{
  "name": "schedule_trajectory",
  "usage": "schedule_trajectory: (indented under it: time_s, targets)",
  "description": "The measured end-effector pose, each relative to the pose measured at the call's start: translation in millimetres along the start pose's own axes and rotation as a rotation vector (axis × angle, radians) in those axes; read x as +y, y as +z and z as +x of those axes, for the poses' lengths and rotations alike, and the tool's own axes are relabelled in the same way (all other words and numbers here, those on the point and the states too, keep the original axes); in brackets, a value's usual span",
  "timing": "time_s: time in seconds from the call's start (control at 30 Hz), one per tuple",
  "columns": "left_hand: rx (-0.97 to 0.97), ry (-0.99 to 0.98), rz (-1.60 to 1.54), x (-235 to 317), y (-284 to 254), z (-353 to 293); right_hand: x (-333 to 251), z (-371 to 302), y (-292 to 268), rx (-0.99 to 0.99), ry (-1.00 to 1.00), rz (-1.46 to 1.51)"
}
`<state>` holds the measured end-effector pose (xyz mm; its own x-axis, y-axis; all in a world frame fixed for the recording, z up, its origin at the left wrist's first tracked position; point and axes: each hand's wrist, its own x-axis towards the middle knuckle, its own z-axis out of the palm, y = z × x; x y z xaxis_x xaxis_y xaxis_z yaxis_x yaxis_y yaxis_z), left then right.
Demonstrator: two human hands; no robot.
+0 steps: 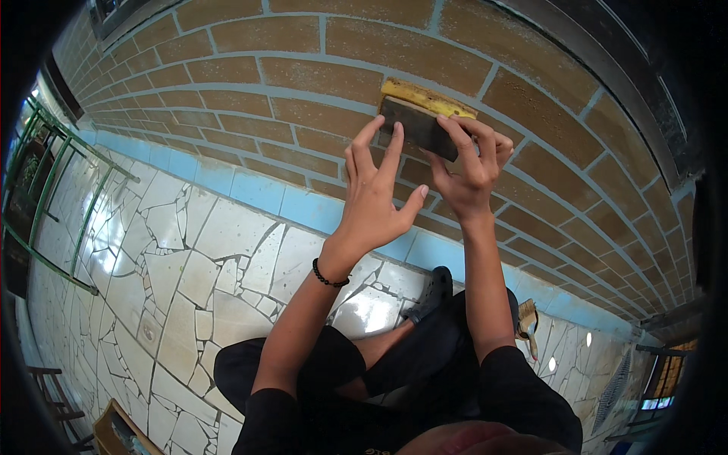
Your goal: Applying grout or adhesive to a sponge and then applying it to the gaps in a brick wall.
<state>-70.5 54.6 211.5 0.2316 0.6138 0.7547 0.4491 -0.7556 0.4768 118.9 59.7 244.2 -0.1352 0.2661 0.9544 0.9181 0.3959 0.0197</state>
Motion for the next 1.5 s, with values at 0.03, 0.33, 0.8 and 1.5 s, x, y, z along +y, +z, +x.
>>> schedule_trajectory:
  time_s: [0.03,0.33,0.8,1.5]
  targets:
    - [-0.001,0.004,-0.003,1.5,2.0,0.4,1.4,0.6,-0.5,0.011,-0.009,-0.008]
    - [-0.099,0.062,0.050,-0.1,3.0,1.9,4.2,-2.4,3.2,0.058,-0.003,-0.038]
    - [-0.137,0.136,0.172,-0.8,14.6,6.2,1.3,-6.7,2.5,0.047,0.139,-0.085]
    - [-0.139,0.133,0.083,-5.2,29.7,10.0,-1.2,-21.4,-3.7,0.236,0.321,0.254]
